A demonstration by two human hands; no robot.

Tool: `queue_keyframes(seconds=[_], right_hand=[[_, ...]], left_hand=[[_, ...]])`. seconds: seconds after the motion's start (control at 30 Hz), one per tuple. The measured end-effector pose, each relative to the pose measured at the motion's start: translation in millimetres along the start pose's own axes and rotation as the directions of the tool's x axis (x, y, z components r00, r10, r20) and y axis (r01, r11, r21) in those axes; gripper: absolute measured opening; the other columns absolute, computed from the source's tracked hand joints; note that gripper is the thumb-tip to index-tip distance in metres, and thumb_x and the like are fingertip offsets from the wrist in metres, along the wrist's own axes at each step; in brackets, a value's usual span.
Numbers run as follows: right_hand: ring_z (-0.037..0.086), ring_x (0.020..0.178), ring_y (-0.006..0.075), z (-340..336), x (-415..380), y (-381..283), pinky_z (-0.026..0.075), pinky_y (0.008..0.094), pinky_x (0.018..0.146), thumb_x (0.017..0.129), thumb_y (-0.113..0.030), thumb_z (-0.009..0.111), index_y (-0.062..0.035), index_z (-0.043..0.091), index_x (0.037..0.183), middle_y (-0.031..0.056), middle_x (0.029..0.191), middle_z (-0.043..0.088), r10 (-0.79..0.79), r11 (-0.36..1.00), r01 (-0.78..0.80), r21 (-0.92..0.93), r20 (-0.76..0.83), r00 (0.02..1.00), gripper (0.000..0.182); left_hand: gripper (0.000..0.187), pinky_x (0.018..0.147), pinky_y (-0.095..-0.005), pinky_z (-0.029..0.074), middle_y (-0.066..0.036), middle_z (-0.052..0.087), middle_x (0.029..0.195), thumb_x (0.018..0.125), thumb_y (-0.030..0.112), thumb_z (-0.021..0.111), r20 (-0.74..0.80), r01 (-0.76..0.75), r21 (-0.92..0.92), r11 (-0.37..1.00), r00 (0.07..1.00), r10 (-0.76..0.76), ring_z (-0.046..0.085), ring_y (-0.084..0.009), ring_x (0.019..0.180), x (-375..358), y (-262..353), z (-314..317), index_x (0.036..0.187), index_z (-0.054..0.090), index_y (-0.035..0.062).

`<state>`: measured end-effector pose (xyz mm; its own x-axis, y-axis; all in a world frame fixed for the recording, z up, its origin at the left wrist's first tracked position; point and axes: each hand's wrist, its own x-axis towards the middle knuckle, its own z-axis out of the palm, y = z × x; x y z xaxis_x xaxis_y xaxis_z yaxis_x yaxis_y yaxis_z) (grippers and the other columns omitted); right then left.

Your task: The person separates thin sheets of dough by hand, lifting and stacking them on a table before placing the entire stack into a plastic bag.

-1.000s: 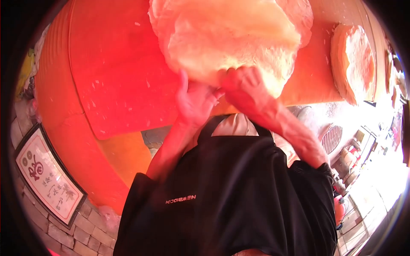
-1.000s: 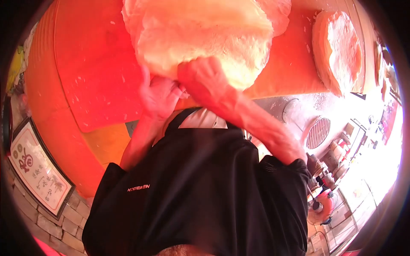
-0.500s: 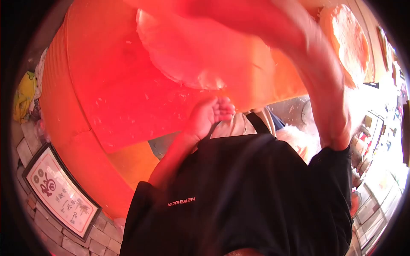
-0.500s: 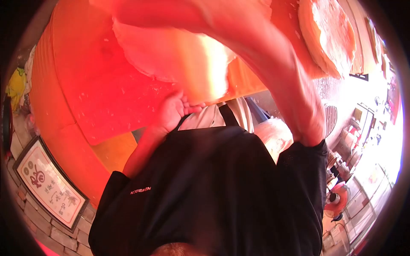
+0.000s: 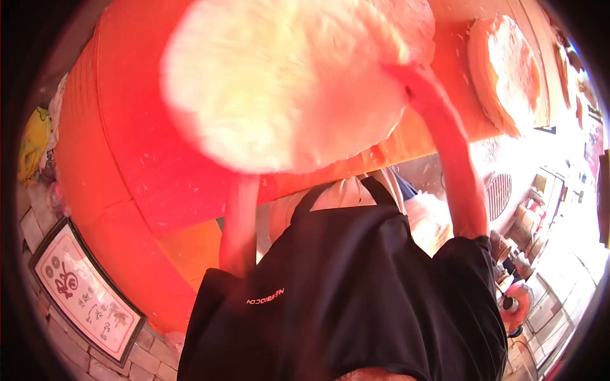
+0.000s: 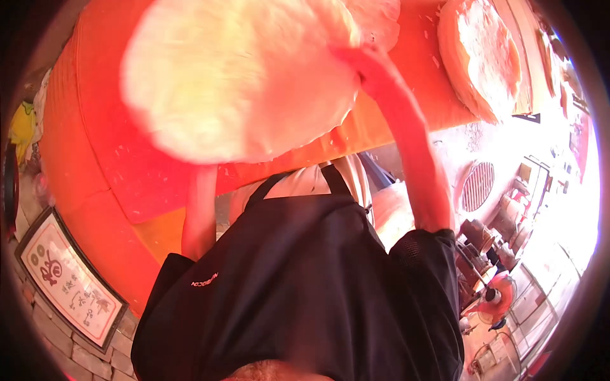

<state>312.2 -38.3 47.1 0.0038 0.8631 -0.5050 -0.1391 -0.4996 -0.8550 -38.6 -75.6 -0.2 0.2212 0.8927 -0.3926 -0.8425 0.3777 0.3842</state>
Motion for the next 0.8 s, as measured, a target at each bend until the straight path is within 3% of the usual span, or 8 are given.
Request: queue_keyframes(seconds=[0.1,0.2,0.33,0.5,0.6,0.63,0.7,0.8], right_hand=[[0.062,0.063,0.0091,-3,-4,45,0.045,0.0206,0.054,0.083,-0.013,0.071,-0.0006,0.072,0.089,0.0019,0.079,0.069,0.055,0.998,-0.047,0.052,-0.156,0.986,0.013],[0.061,0.062,0.0091,-1,-17,38,0.046,0.0229,0.055,0.081,-0.017,0.072,0.0001,0.072,0.084,0.0023,0.077,0.068,0.046,0.999,-0.047,-0.008,-0.091,0.995,0.017],[0.062,0.062,0.0101,-14,-6,59,0.048,0.0257,0.056,0.080,-0.022,0.073,-0.0018,0.072,0.085,0.0025,0.074,0.067,0.177,0.983,-0.180,-0.020,-0.118,0.977,0.021],[0.062,0.061,0.0110,-14,-7,37,0.048,0.0258,0.054,0.081,-0.018,0.071,0.0002,0.071,0.098,0.0049,0.080,0.068,0.270,0.951,-0.250,0.181,-0.095,0.958,0.025],[0.062,0.065,0.0098,-15,18,56,0.048,0.0252,0.055,0.081,-0.016,0.070,-0.0030,0.071,0.100,0.0035,0.082,0.068,0.161,0.987,-0.159,0.024,-0.102,0.982,0.023],[0.062,0.068,0.0089,-12,1,27,0.048,0.0247,0.056,0.081,-0.014,0.069,-0.0031,0.071,0.099,0.0031,0.083,0.068,0.081,0.996,-0.084,0.020,0.115,0.990,0.021],[0.060,0.072,0.0068,-10,-11,24,0.048,0.0240,0.058,0.081,-0.013,0.070,-0.0031,0.071,0.097,0.0016,0.083,0.067,-0.147,0.989,0.148,0.003,0.164,0.976,0.019],[0.057,0.061,0.0057,-26,2,40,0.044,0.0236,0.049,0.078,-0.015,0.073,-0.0017,0.070,0.088,0.0001,0.072,0.064,-0.340,0.934,0.333,-0.125,-0.031,0.940,0.017]], left_hand=[[0.059,0.111,-0.0485,0.033,-0.011,0.039,0.147,0.100,0.047,0.036,-0.104,-0.028,0.021,0.999,0.994,0.031,0.037,-0.0321,0.135,-5,9,-16,0.144,0.036,0.0081],[0.059,0.113,-0.0469,0.031,-0.012,0.037,0.149,0.099,0.041,0.043,-0.062,-0.086,0.080,0.993,0.994,0.091,0.036,-0.0321,0.137,-10,11,0,0.147,0.030,0.0090],[0.056,0.107,-0.0438,0.040,-0.014,0.046,0.141,0.095,0.023,0.056,-0.206,-0.029,0.448,0.894,0.969,0.134,0.045,-0.0308,0.130,6,0,-8,0.144,0.034,0.0069],[0.055,0.100,-0.0399,0.046,-0.014,0.053,0.132,0.091,0.013,0.061,-0.242,0.034,0.366,0.930,0.968,0.059,0.053,-0.0267,0.121,8,5,-32,0.139,0.039,0.0001],[0.063,0.100,-0.0396,0.046,-0.015,0.047,0.137,0.090,0.012,0.062,-0.222,0.011,0.560,0.828,0.966,0.137,0.051,-0.0261,0.123,9,14,-37,0.145,0.032,0.0015],[0.067,0.100,-0.0398,0.046,-0.015,0.045,0.139,0.089,0.011,0.062,-0.173,-0.042,0.640,0.767,0.965,0.197,0.050,-0.0264,0.123,7,15,-31,0.146,0.029,0.0021],[0.072,0.103,-0.0429,0.044,-0.016,0.041,0.143,0.090,0.010,0.060,-0.113,-0.051,0.677,0.734,0.978,0.173,0.047,-0.0291,0.127,1,15,-25,0.150,0.020,0.0068],[0.077,0.105,-0.0461,0.043,-0.017,0.042,0.143,0.092,0.008,0.058,-0.084,0.002,0.661,0.751,0.994,0.071,0.049,-0.0331,0.126,-9,15,12,0.153,0.010,0.0124]])
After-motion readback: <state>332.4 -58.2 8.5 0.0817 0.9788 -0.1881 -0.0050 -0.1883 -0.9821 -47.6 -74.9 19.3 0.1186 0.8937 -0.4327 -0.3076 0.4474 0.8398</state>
